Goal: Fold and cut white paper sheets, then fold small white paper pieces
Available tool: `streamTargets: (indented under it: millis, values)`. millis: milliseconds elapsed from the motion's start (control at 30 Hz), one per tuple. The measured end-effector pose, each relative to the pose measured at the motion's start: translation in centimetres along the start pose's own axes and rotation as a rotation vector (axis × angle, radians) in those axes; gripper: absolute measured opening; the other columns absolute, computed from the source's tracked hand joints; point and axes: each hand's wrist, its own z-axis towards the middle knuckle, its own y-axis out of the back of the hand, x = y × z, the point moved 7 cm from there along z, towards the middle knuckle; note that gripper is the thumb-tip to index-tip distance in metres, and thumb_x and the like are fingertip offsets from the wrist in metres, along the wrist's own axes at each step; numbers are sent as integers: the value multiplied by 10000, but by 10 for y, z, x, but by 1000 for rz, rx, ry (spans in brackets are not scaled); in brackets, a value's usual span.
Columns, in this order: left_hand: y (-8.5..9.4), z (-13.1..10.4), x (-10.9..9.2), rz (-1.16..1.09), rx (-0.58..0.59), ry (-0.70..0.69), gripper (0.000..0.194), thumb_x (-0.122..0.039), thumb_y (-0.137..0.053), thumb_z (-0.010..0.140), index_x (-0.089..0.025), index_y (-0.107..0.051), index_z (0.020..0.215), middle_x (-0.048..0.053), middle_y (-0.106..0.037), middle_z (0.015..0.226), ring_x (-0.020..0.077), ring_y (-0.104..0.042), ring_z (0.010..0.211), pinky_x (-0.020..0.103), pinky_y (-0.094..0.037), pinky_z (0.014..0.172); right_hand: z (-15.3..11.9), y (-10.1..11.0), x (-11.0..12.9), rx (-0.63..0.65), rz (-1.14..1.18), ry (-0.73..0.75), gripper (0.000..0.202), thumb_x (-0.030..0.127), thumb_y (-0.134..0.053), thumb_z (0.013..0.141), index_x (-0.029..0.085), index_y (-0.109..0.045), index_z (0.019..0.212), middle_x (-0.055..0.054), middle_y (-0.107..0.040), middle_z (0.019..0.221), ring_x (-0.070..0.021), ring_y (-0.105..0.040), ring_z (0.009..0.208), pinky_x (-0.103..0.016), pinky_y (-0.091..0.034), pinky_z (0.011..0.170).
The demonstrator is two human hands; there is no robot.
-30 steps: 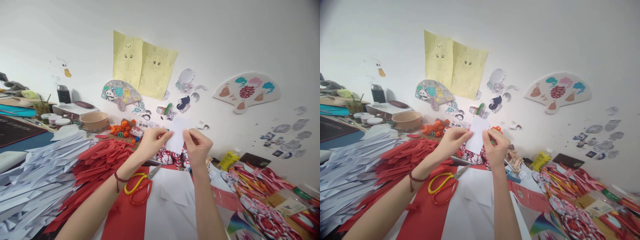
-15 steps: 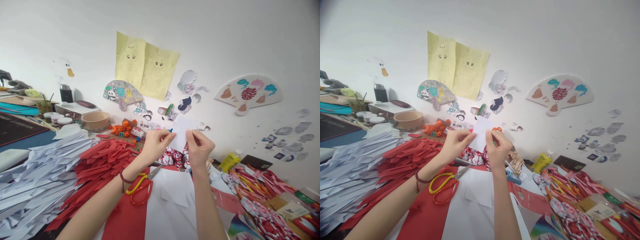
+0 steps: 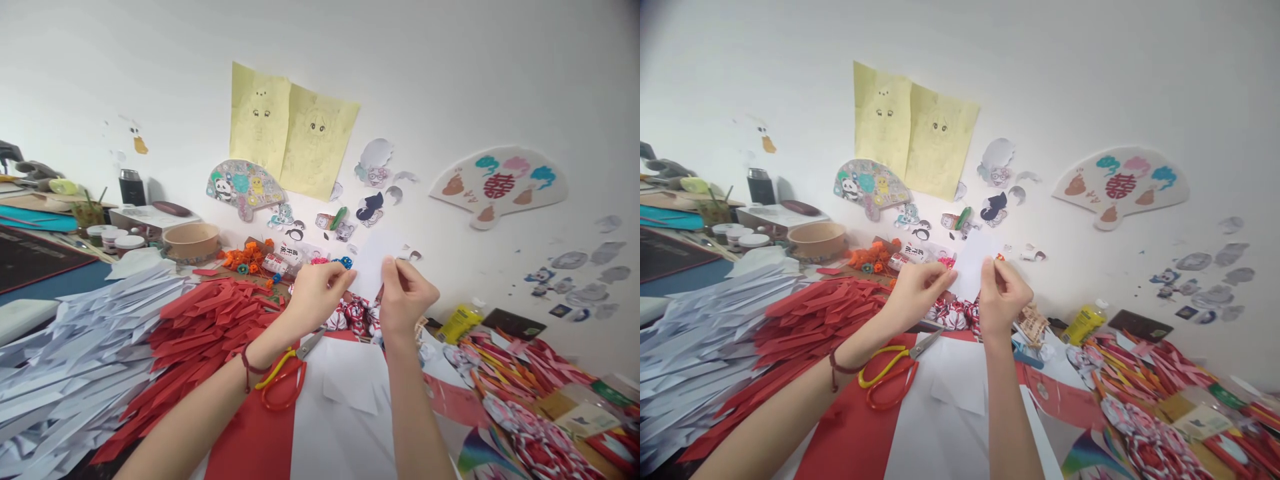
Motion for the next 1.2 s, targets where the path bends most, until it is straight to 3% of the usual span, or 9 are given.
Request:
streamTargets:
  millis: [300,467,700,800,933,1100,1200]
  values:
    - [-2,3,3,-46,113,2,344,-374,-475,933,-180,-617,687,-8,-719,672,124,-594,585,224,-412,592,-2,1,1,-71,13,-18,427,301,-611,884,192,-365,553,55,-242,586,-91,-241,558,-272,-206,511]
    - [0,2,0,-19,103,24,357,-352,-479,926,-177,-579,631,-16,-664,581,116,-572,558,222,-414,610,-4,1,-2,-126,1,-56,443,336,-615,880,200,-340,561,55,-217,603,-89,-222,561,-266,-198,501]
    - [0,1,-2,107,72,3,396,-334,-463,929,-180,-478,564,-32,-552,514,111,-490,531,235,-344,582,-4,-2,0,-102,49,-51,445,317,-627,872,201,-341,552,54,-225,599,-91,-237,557,-265,-207,507]
    - [3,2,0,264,-13,-37,396,-345,-438,947,-186,-435,584,-28,-503,546,124,-451,553,258,-293,571,0,-4,-6,-17,54,-90,427,339,-624,873,195,-394,543,58,-260,557,-92,-273,522,-265,-224,491]
    - [5,2,-3,396,-120,-154,300,-297,-417,967,-196,-487,694,3,-573,704,160,-493,719,276,-326,665,1,-12,-10,123,95,-142,393,356,-624,870,185,-473,551,58,-351,512,-88,-319,472,-258,-252,456]
    - [16,2,-4,262,-245,-130,310,-317,-385,987,-192,-462,713,-10,-515,679,136,-460,672,261,-336,647,-2,-28,-12,356,152,-189,381,365,-645,844,174,-536,533,38,-476,503,-100,-437,466,-244,-352,475]
    - [21,3,-3,175,-230,-105,288,-328,-387,986,-190,-496,757,-24,-506,666,120,-455,642,243,-329,618,-4,-34,-21,464,146,-227,323,384,-698,791,163,-614,571,10,-577,541,-133,-528,520,-257,-425,528]
